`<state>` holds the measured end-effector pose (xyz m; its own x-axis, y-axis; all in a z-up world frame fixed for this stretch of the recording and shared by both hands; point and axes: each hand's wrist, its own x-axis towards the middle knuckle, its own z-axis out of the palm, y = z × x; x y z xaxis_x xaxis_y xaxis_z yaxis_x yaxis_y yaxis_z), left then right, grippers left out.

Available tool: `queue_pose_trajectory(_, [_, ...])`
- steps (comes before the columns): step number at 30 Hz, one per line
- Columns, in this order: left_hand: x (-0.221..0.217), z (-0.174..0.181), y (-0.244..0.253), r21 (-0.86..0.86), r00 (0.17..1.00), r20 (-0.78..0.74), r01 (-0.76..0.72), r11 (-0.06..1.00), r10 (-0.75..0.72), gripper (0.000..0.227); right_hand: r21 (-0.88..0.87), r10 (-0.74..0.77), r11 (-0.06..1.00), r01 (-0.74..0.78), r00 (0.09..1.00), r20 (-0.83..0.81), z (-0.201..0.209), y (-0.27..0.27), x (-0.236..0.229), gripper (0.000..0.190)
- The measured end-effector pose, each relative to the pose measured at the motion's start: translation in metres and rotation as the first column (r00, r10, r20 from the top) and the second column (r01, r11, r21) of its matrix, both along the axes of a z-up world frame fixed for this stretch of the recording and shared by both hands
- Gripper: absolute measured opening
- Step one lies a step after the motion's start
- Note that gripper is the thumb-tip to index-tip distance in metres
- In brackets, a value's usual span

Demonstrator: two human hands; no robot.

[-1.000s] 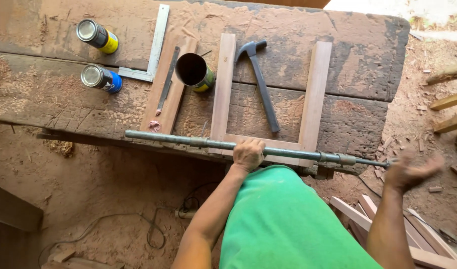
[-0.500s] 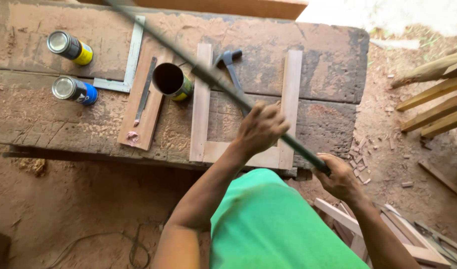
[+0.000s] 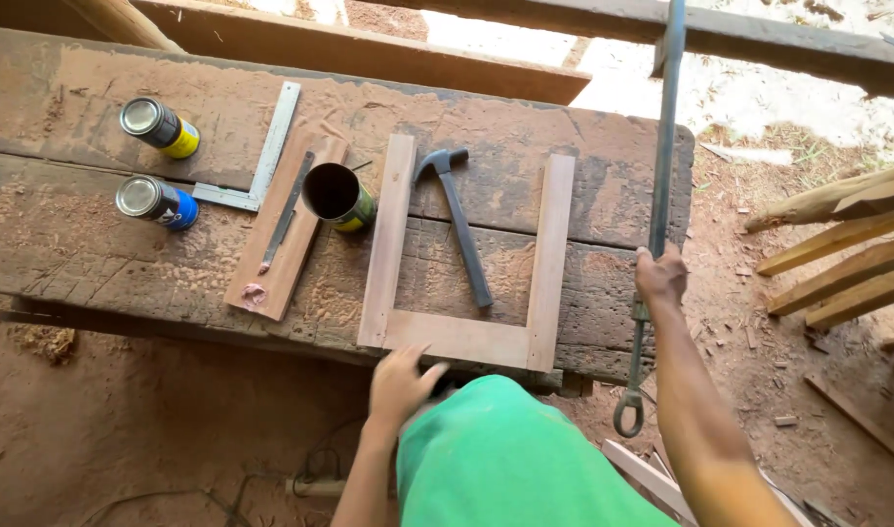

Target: The person positions a long metal bar clamp across a wooden frame on a workbench and tightens it, then uses a hammer to drive nails into the frame. They reach into an open can, reposition the clamp and frame, hammer again, and finally lift the clamp and frame pieces aside.

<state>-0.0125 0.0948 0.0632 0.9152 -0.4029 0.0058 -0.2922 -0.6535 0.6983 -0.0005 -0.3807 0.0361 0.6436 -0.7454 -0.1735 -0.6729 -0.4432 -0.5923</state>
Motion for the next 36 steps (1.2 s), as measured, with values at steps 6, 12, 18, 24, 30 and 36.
queue_pose_trajectory(6, [-0.101,-0.025,0.084,0.227,0.759,-0.291,-0.536,0.813,0.582,0.051,-0.251,0.067,0.966,-0.06,0.998,0.019,-0.11,-0.044,0.006,0.036])
queue_pose_trajectory(12, [-0.159,-0.03,0.089,0.176,0.622,-0.315,-0.704,0.688,0.717,0.049,0.024,0.09,0.996,-0.091,0.995,0.045,-0.085,-0.032,-0.004,0.044])
queue_pose_trajectory(18, [-0.134,-0.009,0.085,0.125,0.719,-0.272,-0.632,0.765,0.639,0.046,-0.267,0.195,0.958,-0.104,0.919,0.343,-0.062,-0.033,-0.052,0.046])
queue_pose_trajectory(24, [-0.055,0.003,0.111,0.105,0.791,-0.22,-0.563,0.82,0.571,0.041,-0.268,0.441,0.888,-0.373,0.856,0.271,0.002,0.097,-0.066,0.034])
queue_pose_trajectory(30, [0.027,-0.011,0.154,-0.027,0.879,-0.113,-0.469,0.883,0.464,0.028,-0.218,0.607,0.791,-0.572,0.779,0.157,-0.032,0.206,0.018,0.054])
queue_pose_trajectory(36, [0.062,-0.033,0.243,-0.082,0.919,-0.028,-0.393,0.916,0.392,0.02,-0.285,0.564,0.774,-0.566,0.82,-0.096,-0.105,0.25,0.056,0.063])
